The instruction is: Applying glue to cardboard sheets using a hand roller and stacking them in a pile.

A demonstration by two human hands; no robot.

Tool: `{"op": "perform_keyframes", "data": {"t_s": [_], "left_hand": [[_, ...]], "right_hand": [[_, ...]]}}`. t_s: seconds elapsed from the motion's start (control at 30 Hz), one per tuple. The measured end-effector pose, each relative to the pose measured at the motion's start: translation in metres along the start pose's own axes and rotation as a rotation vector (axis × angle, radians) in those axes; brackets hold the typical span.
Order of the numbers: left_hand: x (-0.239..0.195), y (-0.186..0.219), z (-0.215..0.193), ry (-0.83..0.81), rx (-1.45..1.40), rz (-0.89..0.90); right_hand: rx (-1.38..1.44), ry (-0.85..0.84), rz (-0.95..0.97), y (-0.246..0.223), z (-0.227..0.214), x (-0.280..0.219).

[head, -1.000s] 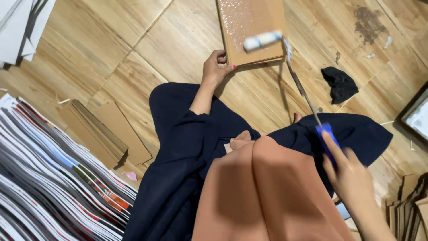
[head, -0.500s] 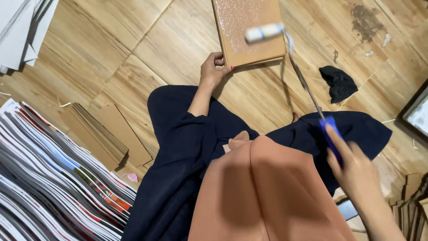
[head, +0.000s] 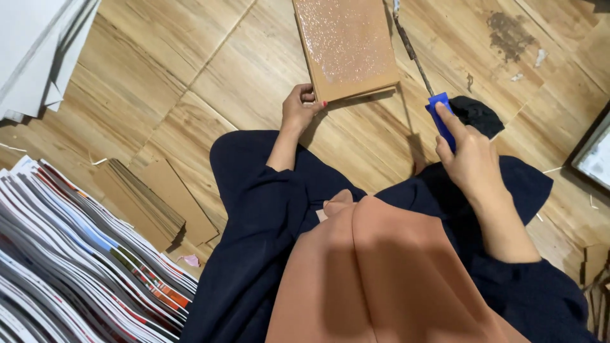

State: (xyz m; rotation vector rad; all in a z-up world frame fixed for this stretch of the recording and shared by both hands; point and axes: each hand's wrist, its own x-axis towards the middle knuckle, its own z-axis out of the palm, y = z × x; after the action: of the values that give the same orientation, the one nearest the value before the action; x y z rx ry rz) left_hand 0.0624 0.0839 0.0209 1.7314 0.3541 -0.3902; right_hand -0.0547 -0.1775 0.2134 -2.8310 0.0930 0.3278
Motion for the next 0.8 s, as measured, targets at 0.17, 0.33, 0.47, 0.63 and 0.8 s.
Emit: {"op": "perform_keyframes", "data": {"t_s": [0.17, 0.33, 0.47, 0.63, 0.8], "left_hand": [[-0.001, -0.002, -0.001, -0.003, -0.012, -0.006], [0.004, -0.006, 0.001, -0.014, 0.002, -0.013], [0.009, -0.022, 0.005, -0.024, -0.043, 0.011], [0.01, -0.025, -0.005, -0.068, -0.143, 0.039], [0.005, -0.01, -0.004, -0.063, -0.07, -0.002]], "right_hand": [[-0.208, -0.182, 0.114, 0.026, -0.02, -0.079], [-0.593, -0.273, 0.174, 0.064, -0.036, -0.158], [-0.42, -0.231, 0.095, 0.063, -0.046, -0.146], [0.034, -0.242, 0.36, 0.057, -0.096, -0.157], [0.075, -0.093, 0.132, 0.038, -0.074, -0.129]]}}
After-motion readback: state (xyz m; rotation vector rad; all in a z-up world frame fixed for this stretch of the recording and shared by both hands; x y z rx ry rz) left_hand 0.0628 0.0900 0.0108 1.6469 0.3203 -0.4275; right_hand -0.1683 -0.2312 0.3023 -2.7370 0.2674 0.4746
